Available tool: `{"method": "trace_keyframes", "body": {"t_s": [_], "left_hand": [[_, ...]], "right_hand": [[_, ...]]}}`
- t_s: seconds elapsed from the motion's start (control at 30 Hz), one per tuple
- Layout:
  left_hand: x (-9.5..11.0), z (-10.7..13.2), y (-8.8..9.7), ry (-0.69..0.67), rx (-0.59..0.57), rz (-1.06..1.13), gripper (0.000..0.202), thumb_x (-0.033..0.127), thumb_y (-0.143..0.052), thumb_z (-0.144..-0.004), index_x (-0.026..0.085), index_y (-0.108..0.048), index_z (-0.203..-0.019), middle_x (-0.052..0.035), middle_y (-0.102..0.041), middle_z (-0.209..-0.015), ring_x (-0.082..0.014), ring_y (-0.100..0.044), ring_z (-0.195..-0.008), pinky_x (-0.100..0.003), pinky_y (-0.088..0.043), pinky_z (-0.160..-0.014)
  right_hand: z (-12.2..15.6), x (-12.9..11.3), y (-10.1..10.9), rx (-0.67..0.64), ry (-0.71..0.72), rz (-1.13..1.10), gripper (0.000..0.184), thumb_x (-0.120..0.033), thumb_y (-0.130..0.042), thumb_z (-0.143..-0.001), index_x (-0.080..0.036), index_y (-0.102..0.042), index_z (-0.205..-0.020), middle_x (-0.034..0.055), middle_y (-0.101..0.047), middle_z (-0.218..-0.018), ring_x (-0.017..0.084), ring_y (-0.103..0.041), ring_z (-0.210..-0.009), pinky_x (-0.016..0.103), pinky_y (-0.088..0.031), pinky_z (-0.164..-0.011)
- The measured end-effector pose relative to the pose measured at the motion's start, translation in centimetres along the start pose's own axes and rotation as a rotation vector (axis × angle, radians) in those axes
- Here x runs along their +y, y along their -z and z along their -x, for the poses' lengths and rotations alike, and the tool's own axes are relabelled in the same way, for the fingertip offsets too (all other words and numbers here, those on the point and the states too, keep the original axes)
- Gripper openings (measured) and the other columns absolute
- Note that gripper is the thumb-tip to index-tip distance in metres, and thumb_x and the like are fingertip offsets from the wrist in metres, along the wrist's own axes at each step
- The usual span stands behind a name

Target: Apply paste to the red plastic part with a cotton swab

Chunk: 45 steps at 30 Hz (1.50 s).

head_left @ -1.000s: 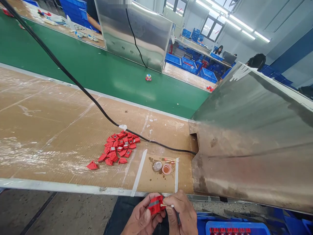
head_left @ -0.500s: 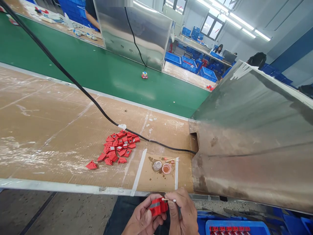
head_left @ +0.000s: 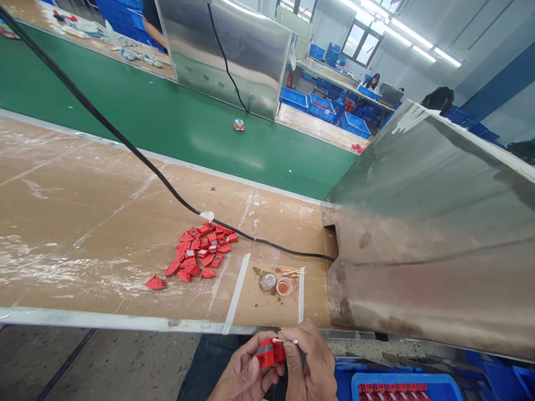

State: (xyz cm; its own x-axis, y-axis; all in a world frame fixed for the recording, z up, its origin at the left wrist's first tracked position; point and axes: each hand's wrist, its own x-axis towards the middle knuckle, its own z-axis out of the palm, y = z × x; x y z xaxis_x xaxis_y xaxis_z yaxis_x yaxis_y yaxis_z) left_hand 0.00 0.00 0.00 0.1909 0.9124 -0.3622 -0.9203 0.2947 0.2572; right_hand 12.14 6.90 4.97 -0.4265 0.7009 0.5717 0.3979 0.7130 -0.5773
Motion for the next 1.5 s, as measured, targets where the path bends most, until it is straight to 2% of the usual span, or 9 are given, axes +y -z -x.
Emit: {"method": "trace_keyframes", "body": {"t_s": [0.17,0.27,0.53,0.7,0.87,0.97,1.13,1.27,1.5], "left_hand": [[0.0,0.0,-0.1,0.002,0.024,0.044,0.046,0.045,-0.097,-0.068,0.022,-0.086,-0.106,-0.0063,-0.079,-0.085,-0.0163,-0.071,-0.081,-0.022,-0.053,-0.077],[0.0,0.1,-0.2,0.007,0.019,0.081,0.041,0.044,-0.096,-0.070,0.022,-0.087,-0.104,-0.0063,-0.080,-0.085,-0.0168,-0.072,-0.080,-0.022,-0.054,-0.076],[-0.5,0.2,0.8,0.049,-0.002,0.172,0.042,0.042,-0.092,-0.074,0.022,-0.085,-0.110,-0.0084,-0.085,-0.094,-0.0198,-0.076,-0.084,-0.025,-0.057,-0.081],[-0.7,0.1,1.5,0.052,-0.001,0.229,0.029,0.036,-0.090,-0.078,0.025,-0.087,-0.104,-0.0085,-0.087,-0.101,-0.0207,-0.078,-0.088,-0.027,-0.058,-0.087],[-0.9,0.0,1.8,0.061,-0.014,0.209,0.034,0.038,-0.090,-0.078,0.024,-0.086,-0.109,-0.0090,-0.086,-0.097,-0.0215,-0.078,-0.088,-0.027,-0.059,-0.084],[-1.0,0.0,2.0,0.064,-0.025,0.213,0.037,0.038,-0.089,-0.079,0.021,-0.084,-0.112,-0.0101,-0.086,-0.101,-0.0217,-0.078,-0.091,-0.028,-0.058,-0.088],[-1.4,-0.1,2.9,0.058,-0.061,0.261,0.025,0.034,-0.084,-0.086,0.024,-0.085,-0.110,-0.0101,-0.086,-0.110,-0.0209,-0.078,-0.097,-0.029,-0.056,-0.095],[-1.5,-0.1,3.5,0.062,-0.053,0.278,0.024,0.032,-0.083,-0.087,0.024,-0.084,-0.110,-0.0111,-0.085,-0.118,-0.0242,-0.076,-0.106,-0.034,-0.055,-0.100],[-1.3,-0.1,3.1,0.066,-0.009,0.254,0.034,0.036,-0.084,-0.086,0.016,-0.083,-0.113,-0.0144,-0.084,-0.116,-0.0229,-0.076,-0.104,-0.030,-0.057,-0.094]], "right_hand": [[0.5,0.3,-0.2,0.049,-0.002,-0.027,0.018,-0.017,-0.049,-0.108,-0.021,-0.067,-0.111,0.0029,-0.076,-0.083,0.014,-0.071,-0.069,0.025,-0.057,-0.063],[0.8,0.4,-0.3,0.034,0.000,-0.039,0.018,-0.015,-0.052,-0.107,-0.020,-0.067,-0.115,0.0046,-0.077,-0.086,0.016,-0.072,-0.072,0.027,-0.058,-0.065],[-0.3,-1.0,-0.5,0.131,0.009,-0.045,0.019,-0.023,-0.052,-0.110,-0.020,-0.069,-0.103,0.0021,-0.076,-0.076,0.014,-0.066,-0.062,0.027,-0.052,-0.058],[-0.4,-1.3,-0.3,0.098,0.014,-0.046,0.020,-0.022,-0.051,-0.111,-0.020,-0.070,-0.104,0.0034,-0.079,-0.079,0.015,-0.066,-0.061,0.028,-0.052,-0.058],[-0.1,-1.2,-0.2,0.088,0.013,-0.077,0.020,-0.020,-0.051,-0.110,-0.018,-0.070,-0.105,0.0047,-0.079,-0.080,0.014,-0.065,-0.062,0.027,-0.051,-0.058],[0.0,-1.2,0.0,0.080,0.013,-0.083,0.019,-0.019,-0.052,-0.109,-0.018,-0.071,-0.106,0.0048,-0.079,-0.079,0.015,-0.065,-0.062,0.027,-0.052,-0.058],[1.0,-0.8,-0.3,0.054,0.002,-0.103,0.018,-0.014,-0.053,-0.106,-0.019,-0.070,-0.111,0.0052,-0.076,-0.078,0.017,-0.066,-0.064,0.030,-0.053,-0.060],[2.1,-0.6,-0.5,0.021,-0.018,-0.116,0.020,-0.012,-0.055,-0.104,-0.019,-0.069,-0.116,0.0055,-0.075,-0.081,0.018,-0.065,-0.067,0.031,-0.053,-0.062],[2.2,-0.5,-0.2,-0.010,0.035,-0.086,0.020,-0.012,-0.052,-0.105,-0.018,-0.067,-0.117,0.0049,-0.075,-0.079,0.018,-0.060,-0.063,0.032,-0.051,-0.061]]}}
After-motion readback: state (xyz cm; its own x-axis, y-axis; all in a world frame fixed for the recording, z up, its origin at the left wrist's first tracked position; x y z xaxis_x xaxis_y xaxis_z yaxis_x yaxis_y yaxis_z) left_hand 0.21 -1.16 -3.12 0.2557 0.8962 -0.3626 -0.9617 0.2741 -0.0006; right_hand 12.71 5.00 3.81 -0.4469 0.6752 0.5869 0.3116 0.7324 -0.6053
